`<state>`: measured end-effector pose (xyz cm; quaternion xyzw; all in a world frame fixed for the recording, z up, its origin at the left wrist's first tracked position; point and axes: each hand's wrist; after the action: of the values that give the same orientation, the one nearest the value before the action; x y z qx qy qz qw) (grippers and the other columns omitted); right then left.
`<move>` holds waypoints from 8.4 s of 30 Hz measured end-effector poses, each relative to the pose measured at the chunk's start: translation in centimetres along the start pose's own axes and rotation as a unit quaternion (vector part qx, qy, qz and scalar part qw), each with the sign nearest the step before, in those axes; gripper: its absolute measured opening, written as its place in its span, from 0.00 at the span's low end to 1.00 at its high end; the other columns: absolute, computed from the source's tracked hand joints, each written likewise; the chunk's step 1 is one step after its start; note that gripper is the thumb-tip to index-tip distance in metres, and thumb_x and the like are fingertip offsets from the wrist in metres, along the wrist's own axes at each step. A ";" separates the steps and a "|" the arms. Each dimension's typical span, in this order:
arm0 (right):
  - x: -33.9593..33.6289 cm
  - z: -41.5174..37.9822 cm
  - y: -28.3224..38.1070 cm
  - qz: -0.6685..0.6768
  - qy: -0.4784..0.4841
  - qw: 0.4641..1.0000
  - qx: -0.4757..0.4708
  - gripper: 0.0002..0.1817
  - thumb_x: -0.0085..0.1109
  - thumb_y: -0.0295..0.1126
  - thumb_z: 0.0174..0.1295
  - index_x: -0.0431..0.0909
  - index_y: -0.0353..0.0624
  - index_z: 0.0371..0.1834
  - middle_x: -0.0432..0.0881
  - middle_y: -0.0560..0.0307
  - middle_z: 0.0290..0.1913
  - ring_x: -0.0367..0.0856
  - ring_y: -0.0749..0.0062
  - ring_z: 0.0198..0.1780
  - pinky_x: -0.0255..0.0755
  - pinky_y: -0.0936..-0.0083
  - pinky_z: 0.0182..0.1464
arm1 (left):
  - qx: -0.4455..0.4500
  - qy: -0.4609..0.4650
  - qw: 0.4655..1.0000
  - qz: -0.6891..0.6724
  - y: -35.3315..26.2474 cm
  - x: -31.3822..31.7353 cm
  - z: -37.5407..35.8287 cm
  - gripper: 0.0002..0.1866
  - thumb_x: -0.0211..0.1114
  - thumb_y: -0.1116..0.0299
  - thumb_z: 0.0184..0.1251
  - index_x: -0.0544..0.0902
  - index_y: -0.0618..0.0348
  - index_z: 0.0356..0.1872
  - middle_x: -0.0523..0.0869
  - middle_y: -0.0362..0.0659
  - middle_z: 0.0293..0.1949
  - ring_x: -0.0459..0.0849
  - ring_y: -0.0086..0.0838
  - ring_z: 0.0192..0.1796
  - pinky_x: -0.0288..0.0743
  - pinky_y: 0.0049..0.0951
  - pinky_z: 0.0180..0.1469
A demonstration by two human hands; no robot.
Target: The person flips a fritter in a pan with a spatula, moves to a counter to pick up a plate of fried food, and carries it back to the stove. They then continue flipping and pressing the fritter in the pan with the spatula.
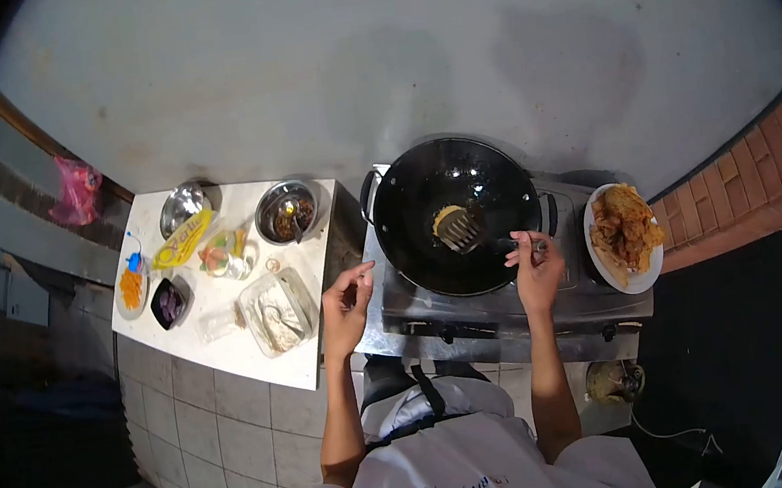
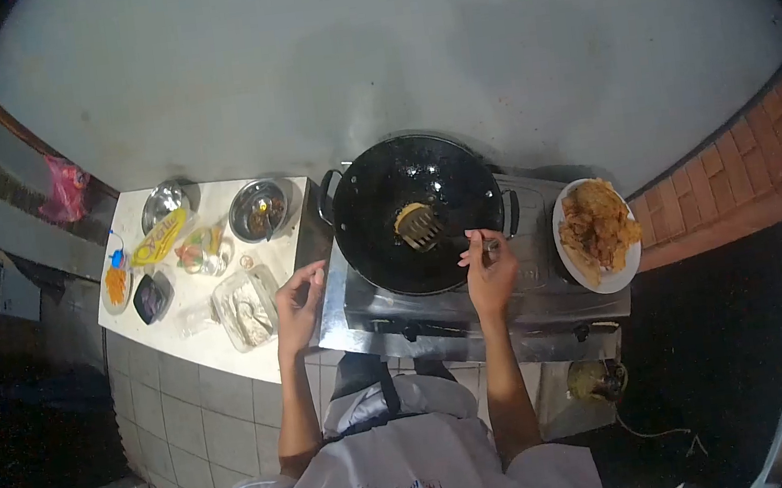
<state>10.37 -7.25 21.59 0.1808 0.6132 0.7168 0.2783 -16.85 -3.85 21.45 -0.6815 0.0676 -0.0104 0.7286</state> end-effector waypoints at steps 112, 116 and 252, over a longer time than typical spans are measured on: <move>-1.1 4.1 2.4 -0.106 0.114 0.974 -0.162 0.05 0.58 0.24 0.63 0.74 0.33 0.35 0.79 0.48 0.29 0.79 0.67 0.25 0.70 0.75 0.27 | -0.051 -0.081 0.982 -0.163 2.6 3.7 -5.2 0.15 0.57 0.60 0.74 0.73 0.54 0.26 0.67 0.29 0.23 0.58 0.13 0.25 0.51 0.17 0.27; -2.0 4.0 2.4 -0.119 0.110 0.975 -0.154 0.05 0.58 0.24 0.64 0.74 0.33 0.35 0.79 0.48 0.28 0.79 0.68 0.24 0.69 0.75 0.27 | -0.078 -0.075 0.979 -0.175 1.7 4.0 -5.1 0.15 0.56 0.58 0.74 0.72 0.54 0.28 0.68 0.29 0.24 0.59 0.13 0.25 0.52 0.16 0.28; 0.9 2.1 -1.0 -0.020 0.077 0.991 -0.105 0.08 0.57 0.27 0.66 0.73 0.31 0.35 0.78 0.56 0.21 0.79 0.79 0.21 0.75 0.79 0.22 | -0.033 -0.333 0.927 -0.170 2.4 1.6 -7.3 0.19 0.42 0.92 0.59 0.56 0.53 0.42 0.73 0.60 0.58 0.78 0.41 0.56 0.87 0.32 0.39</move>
<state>11.11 -4.90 20.89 0.0828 0.5577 0.7833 0.2618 -16.27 -11.12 18.46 -0.6709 -0.2953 0.0958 0.6734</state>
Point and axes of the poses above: each hand's wrist, its own z-axis towards the middle knuckle, its own x-axis out of the palm, y = z × x
